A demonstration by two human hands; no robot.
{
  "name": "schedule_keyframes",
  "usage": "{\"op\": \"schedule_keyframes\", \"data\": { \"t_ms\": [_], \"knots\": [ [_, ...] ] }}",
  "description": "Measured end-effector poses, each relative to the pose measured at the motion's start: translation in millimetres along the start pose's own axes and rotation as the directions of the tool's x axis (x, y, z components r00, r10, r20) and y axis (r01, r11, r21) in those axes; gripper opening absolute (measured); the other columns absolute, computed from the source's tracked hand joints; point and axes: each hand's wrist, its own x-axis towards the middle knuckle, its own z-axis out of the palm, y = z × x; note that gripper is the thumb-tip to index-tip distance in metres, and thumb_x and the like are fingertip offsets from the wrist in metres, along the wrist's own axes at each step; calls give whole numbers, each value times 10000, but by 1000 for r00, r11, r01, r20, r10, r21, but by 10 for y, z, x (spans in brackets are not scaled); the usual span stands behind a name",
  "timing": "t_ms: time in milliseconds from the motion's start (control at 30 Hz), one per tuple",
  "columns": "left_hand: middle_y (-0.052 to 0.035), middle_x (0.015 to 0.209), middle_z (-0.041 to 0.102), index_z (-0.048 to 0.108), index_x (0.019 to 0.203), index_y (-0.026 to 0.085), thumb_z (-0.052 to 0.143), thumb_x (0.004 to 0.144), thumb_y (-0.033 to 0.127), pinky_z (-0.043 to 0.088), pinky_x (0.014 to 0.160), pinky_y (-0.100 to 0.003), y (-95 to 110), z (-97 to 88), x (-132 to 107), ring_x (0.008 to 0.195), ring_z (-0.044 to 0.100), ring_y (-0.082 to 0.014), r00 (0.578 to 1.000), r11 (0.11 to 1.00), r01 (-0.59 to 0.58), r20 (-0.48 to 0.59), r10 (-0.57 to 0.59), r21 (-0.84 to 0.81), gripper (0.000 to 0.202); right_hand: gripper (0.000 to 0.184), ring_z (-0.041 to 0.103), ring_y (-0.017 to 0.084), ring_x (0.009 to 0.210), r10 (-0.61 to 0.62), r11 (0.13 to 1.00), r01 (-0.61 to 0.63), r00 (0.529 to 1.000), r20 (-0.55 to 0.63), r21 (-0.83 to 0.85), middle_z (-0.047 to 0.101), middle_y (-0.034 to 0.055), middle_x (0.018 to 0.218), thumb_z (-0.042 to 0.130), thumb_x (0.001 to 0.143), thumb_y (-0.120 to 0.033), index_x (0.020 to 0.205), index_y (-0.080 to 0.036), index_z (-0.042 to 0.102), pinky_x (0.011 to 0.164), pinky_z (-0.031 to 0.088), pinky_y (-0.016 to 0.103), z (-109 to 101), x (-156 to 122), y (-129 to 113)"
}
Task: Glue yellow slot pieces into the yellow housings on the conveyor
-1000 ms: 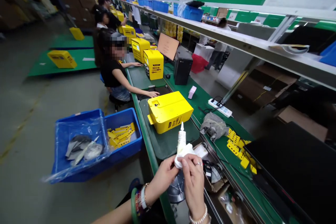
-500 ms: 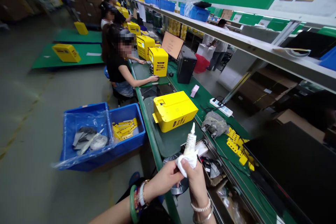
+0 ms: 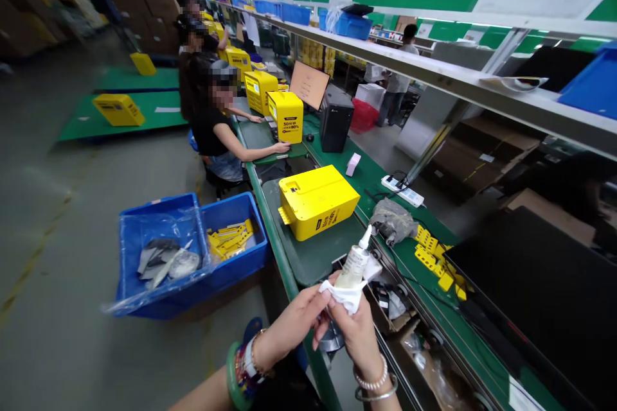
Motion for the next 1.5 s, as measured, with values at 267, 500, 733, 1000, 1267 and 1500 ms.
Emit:
{"op": "schedule_keyframes", "data": {
  "t_ms": [267,500,733,1000,1267,1500],
  "knots": [
    [58,443,485,515,829,168,503,866,601,323,367,-181,82,98,-11,343,407,-73,989,979,-70,138,44,190,436,475,683,263,884,-9,993,0,997,76,119,695,98,1086,545,835,-525,1169,-207,655,731,571,390,-119,-23,-100],
    [79,422,456,523,848,166,487,892,555,332,384,-190,134,136,5,333,377,-73,988,950,-117,-64,141,291,392,512,597,271,1153,-109,992,104,991,-76,-65,580,115,1335,537,894,-408,1370,-228,489,958,496,422,-236,-34,-141],
    [74,420,439,489,774,174,477,881,577,320,373,-195,152,108,76,341,363,-76,973,958,-73,-193,130,277,416,562,460,281,1299,-580,395,559,767,275,-729,511,116,1391,568,858,-159,1398,-268,459,1027,462,477,-430,-131,-222],
    [53,512,451,509,772,165,468,904,547,343,459,-221,236,223,-8,453,404,-89,970,919,-138,-136,201,370,407,485,577,284,1203,-752,2,653,500,429,-757,665,171,1226,559,889,-81,1369,-121,501,927,566,429,-412,52,-243],
    [-13,666,541,594,924,135,444,882,624,435,530,-259,276,219,-36,564,499,-132,977,965,-199,-42,209,173,514,465,631,281,1109,-842,-5,663,402,361,-749,703,196,1125,667,813,-57,1272,-55,588,864,602,399,-399,85,-210],
    [-78,851,662,599,1177,124,412,941,526,495,664,-283,375,186,38,735,604,-174,998,912,51,-15,-63,-406,503,393,614,273,1111,-826,11,724,396,402,-690,698,191,1077,628,821,-23,1213,-52,632,863,590,385,-408,-33,-112]
  ]
}}
